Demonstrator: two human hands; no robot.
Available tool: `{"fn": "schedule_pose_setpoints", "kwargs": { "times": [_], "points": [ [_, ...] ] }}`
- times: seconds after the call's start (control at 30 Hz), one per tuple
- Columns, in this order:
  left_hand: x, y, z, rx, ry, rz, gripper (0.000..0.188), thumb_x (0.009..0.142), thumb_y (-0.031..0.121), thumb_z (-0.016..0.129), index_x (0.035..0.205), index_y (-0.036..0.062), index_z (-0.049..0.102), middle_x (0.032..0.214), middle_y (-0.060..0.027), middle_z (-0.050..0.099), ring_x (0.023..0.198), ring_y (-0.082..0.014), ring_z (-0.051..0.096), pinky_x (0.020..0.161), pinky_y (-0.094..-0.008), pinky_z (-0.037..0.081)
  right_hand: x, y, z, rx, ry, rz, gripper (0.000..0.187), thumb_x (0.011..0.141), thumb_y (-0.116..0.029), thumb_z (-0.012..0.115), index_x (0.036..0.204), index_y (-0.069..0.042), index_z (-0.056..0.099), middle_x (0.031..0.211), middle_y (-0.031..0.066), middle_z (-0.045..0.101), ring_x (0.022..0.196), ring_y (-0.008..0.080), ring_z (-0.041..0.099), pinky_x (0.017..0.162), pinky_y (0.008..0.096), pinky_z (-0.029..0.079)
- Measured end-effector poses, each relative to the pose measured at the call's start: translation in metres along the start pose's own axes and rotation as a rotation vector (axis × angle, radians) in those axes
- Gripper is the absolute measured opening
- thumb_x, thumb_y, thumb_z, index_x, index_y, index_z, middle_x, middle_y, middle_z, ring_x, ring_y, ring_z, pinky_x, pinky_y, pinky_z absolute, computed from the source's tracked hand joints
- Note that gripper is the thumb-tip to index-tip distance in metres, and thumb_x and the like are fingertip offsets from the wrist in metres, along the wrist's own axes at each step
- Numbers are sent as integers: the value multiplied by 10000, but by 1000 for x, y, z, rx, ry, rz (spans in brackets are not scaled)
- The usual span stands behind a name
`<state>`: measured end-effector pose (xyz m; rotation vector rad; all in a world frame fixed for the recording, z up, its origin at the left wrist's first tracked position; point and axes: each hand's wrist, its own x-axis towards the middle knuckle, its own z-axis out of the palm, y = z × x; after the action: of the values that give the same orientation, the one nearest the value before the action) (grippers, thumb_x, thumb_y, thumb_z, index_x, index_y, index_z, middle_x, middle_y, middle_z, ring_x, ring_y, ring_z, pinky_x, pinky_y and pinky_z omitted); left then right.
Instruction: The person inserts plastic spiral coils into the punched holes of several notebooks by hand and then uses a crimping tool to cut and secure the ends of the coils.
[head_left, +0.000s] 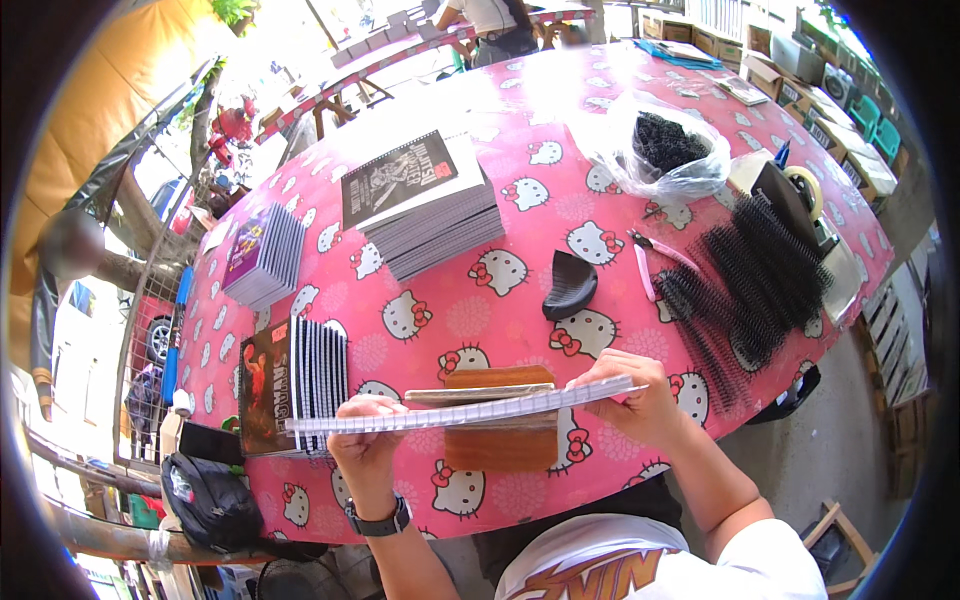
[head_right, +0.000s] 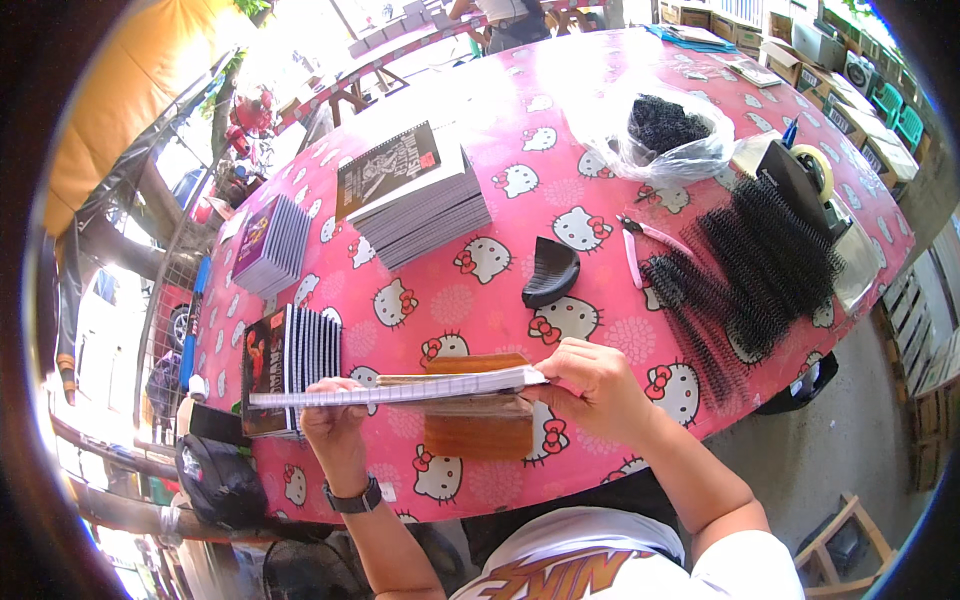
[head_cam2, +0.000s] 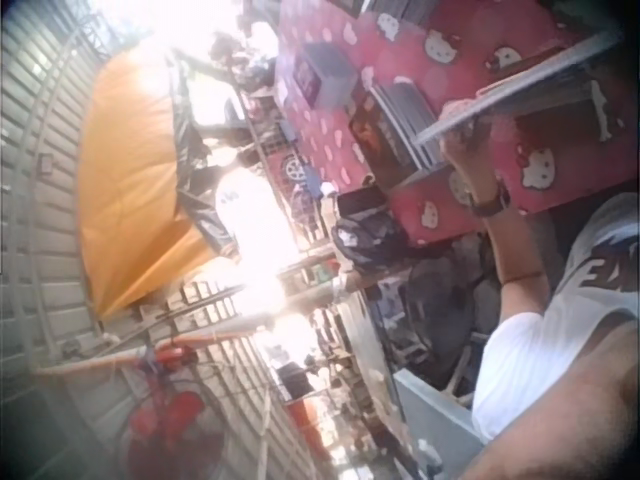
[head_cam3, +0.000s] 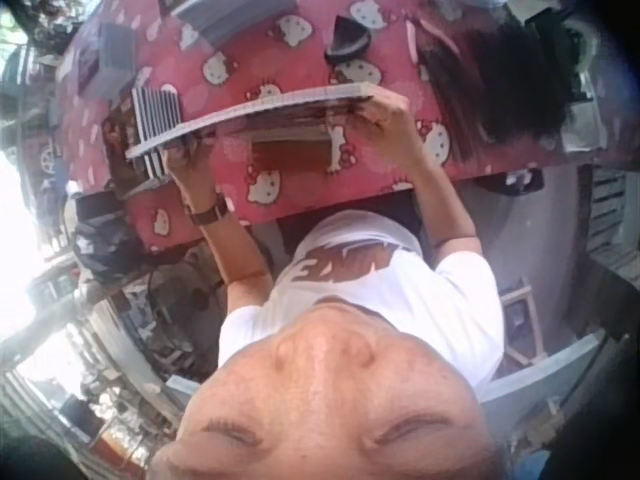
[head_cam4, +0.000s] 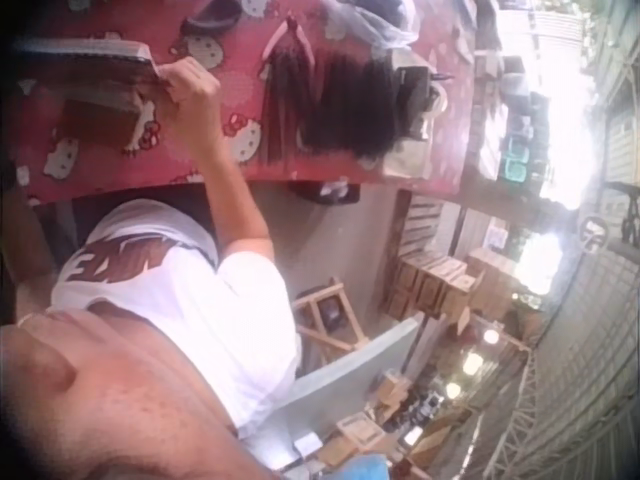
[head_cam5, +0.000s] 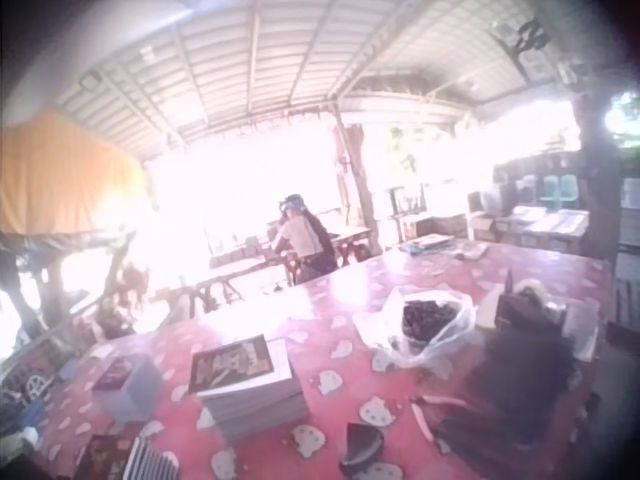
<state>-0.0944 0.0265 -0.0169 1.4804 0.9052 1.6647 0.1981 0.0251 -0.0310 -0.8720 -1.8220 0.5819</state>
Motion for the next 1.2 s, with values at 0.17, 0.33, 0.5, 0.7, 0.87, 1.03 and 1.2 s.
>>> {"fn": "schedule_pose_setpoints", "kwargs": {
  "times": [0.17,0.33,0.5,0.7,0.87,1.03,1.2],
  "points": [
    [18,12,9,100,4,-172,242,707,-52,734,877,-28,564,782,-69,638,680,-90,582,621,-216,468,2,-2,-5,-25,39,-18,192,692,-61,728,869,-41,655,769,78,637,679,249,603,598,326,470],
    [23,-6,-16,312,-209,-171,222,715,-60,721,857,-28,553,768,-33,619,682,-86,557,634,-215,466,-14,9,-6,-24,-95,-33,316,706,-78,732,1003,-51,625,939,122,637,824,288,618,696,343,494],
    [-11,-41,-20,-74,-21,-279,487,747,-114,529,1213,11,462,1112,-54,532,971,-137,528,786,-278,468,-23,16,30,106,-29,68,725,754,-157,721,1334,-66,295,1190,216,488,1040,384,516,877,408,436],
    [20,-85,-28,-43,36,-193,548,723,154,639,1220,46,433,1081,-36,501,983,-153,476,861,-316,382,1,34,64,-112,-142,239,725,782,-221,691,1342,-27,274,1273,219,441,1136,366,474,958,425,402],
    [70,-55,-25,-142,97,-120,380,853,198,568,1177,17,488,944,-35,560,844,-118,529,773,-261,416,27,23,5,-203,-252,305,381,783,-257,674,1081,-28,612,1052,148,627,1002,292,573,862,369,460],
    [64,-54,-3,-276,285,-130,208,885,211,556,992,33,556,815,2,524,728,-55,486,693,-217,392,-25,76,-74,-1056,103,637,319,706,-203,739,952,-54,603,970,99,594,970,272,536,833,365,458],
    [57,-58,-13,-82,293,-205,187,914,205,505,937,33,576,696,14,491,659,-57,475,622,-203,377,-26,91,-71,-946,130,642,254,733,-170,711,915,-23,612,918,137,616,883,317,593,788,384,479]
  ]
}}
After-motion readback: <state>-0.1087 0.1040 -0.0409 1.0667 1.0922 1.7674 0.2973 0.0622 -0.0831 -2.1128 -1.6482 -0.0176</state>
